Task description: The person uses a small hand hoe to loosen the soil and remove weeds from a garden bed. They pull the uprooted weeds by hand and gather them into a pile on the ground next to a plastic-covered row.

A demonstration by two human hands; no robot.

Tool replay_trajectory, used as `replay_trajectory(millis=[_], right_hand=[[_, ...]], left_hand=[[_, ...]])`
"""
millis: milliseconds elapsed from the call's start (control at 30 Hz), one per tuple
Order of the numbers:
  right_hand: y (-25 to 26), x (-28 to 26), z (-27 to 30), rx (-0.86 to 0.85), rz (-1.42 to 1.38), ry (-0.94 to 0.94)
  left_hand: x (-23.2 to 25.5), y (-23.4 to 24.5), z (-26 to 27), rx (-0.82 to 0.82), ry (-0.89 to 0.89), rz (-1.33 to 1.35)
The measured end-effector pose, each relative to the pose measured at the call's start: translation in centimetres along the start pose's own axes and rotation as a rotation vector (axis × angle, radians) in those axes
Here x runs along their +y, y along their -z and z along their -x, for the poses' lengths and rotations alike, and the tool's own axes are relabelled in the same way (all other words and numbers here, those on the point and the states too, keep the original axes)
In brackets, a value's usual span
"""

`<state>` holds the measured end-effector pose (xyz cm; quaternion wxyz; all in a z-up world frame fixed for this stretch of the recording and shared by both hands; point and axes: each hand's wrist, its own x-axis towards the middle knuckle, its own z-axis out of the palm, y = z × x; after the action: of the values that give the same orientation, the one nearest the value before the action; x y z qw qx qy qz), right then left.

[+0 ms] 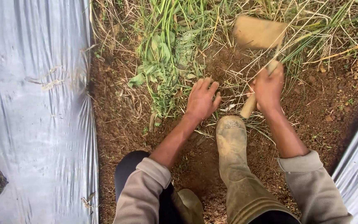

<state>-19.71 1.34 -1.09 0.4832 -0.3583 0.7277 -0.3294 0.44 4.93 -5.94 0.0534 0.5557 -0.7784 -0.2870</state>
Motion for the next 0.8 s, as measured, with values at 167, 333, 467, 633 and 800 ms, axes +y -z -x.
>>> replay_trajectory(millis=[167, 333, 467, 633, 800], right_hand=[[-0.3, 1.9, 0.2, 0.004, -0.015, 0.018], [-0.9, -0.4, 0.1, 0.092, 0.028, 0.135], [-0.8, 2.0, 1.3, 0.09, -0.027, 0.115], [-0.1, 1.7, 2.3, 0.041, -0.017, 0.049], [-0.6, 3.4, -0.2, 0.038, -0.057, 0.104]], left_hand=[[-0.1, -0.2, 0.4, 0.031, -0.011, 0.0], [-0.3, -1.1, 0.4, 0.072, -0.026, 0.008], [-0.3, -0.9, 0.3, 0.071, -0.032, 0.006], [-0.8, -2.1, 0.2, 0.124, -0.048, 0.012], [-1.2, -3.3, -0.1, 0.194, -0.059, -0.027]])
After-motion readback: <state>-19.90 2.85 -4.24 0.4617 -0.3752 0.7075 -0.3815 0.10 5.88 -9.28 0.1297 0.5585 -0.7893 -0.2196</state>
